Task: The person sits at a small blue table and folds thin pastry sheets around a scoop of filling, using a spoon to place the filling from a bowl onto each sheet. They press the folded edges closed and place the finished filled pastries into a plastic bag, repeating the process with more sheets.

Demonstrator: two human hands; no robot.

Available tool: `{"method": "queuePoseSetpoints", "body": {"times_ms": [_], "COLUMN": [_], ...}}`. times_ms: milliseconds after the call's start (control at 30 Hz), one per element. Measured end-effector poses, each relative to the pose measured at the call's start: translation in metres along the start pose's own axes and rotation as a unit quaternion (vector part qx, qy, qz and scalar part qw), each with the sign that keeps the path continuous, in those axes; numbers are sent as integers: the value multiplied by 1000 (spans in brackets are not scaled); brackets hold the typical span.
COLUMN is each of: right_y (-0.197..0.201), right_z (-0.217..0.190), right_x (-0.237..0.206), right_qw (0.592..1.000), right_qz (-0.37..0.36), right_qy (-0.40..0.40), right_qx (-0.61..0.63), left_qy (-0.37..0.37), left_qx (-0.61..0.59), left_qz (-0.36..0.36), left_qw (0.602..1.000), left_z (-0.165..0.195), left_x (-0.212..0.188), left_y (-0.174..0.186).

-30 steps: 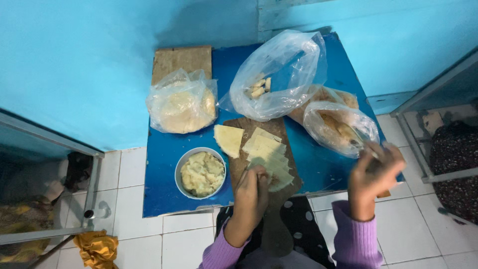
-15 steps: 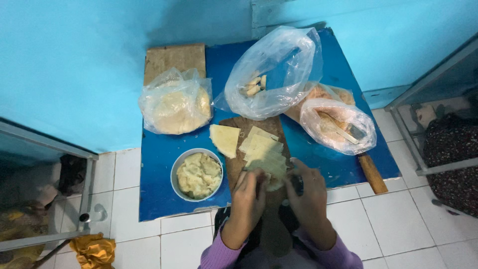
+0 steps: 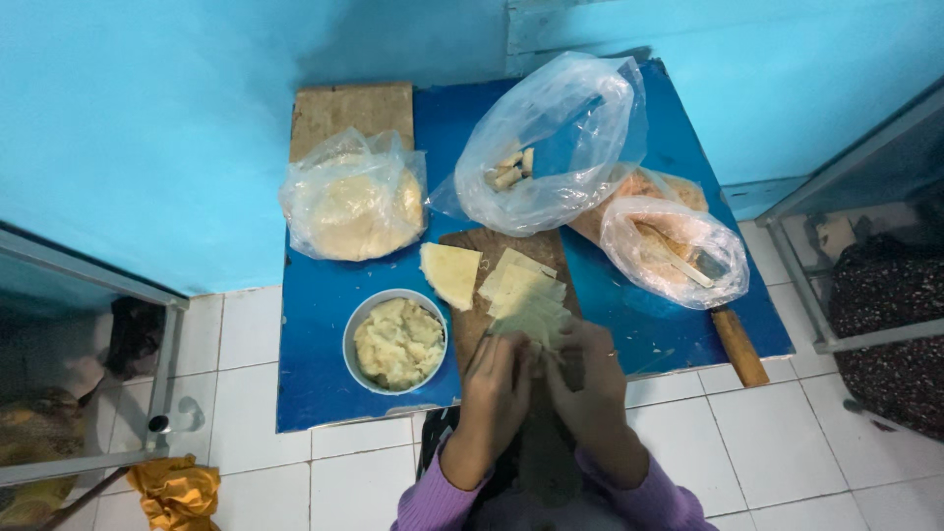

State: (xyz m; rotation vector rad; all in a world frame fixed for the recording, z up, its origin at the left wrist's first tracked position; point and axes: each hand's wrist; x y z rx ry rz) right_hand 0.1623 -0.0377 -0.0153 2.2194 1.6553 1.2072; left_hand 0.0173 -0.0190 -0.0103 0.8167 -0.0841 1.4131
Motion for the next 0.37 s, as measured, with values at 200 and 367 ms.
{"method": "queuePoseSetpoints", "body": {"times_ms": [200,367], "right_y": [-6,-5], "right_z": [4,15], "right_x": [-8,-14], "right_qw": [998,996], "right_qz": [-27,-50], "right_qy": [51,71], "right_qx": [-17,-25], "left_qy": [0,-9], "left_qx": [-22,-23], "left_qz": [1,-8], "left_qw": [1000,1000], "left_z": [0,-3], "left_x": [0,-2], "left_y": [2,2]}}
Point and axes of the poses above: each hand's wrist, its own x-axis towards the middle knuckle, its own y-axis out of the back of the hand, z = x × y, and after that the axes turned 4 degrees about -z, right-handed
